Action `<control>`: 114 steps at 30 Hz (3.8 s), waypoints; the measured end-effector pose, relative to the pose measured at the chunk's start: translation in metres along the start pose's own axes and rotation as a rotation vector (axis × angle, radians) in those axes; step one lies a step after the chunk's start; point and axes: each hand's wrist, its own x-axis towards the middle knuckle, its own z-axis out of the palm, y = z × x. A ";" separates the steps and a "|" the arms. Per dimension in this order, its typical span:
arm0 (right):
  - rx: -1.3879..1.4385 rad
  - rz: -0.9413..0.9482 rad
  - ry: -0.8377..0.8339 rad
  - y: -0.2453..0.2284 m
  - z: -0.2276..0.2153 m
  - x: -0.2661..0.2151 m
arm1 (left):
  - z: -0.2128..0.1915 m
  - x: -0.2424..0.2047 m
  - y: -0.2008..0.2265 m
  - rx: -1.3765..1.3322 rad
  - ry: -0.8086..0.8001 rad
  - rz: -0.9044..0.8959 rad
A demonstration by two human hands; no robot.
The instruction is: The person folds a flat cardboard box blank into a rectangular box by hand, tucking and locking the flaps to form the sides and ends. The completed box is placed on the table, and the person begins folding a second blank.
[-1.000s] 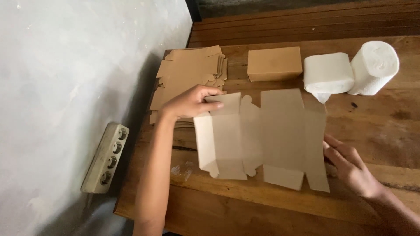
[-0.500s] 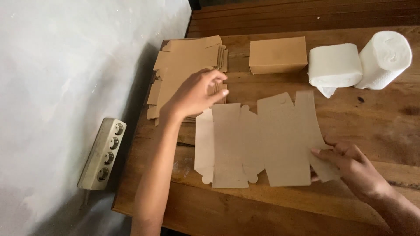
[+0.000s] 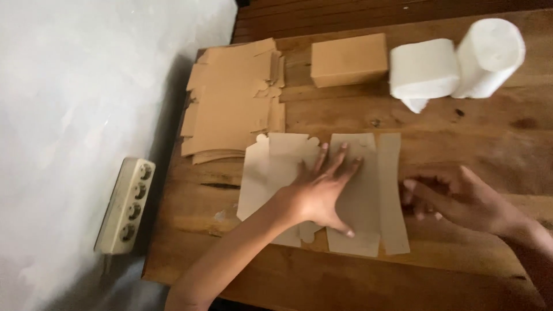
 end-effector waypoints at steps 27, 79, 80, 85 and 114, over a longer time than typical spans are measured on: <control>-0.479 -0.692 0.389 0.005 0.029 0.018 | -0.017 -0.013 0.008 -0.110 -0.058 0.038; -0.434 -0.304 0.534 0.019 0.044 0.037 | -0.001 -0.009 0.016 0.106 0.130 0.109; -0.433 -0.250 0.557 0.016 0.047 0.039 | -0.001 -0.010 0.016 0.112 0.129 0.104; -0.467 -0.186 0.575 0.011 0.051 0.041 | -0.004 -0.011 0.017 0.086 0.126 0.091; -0.639 -0.591 0.215 0.011 0.036 0.008 | 0.006 0.000 0.012 0.014 0.059 0.040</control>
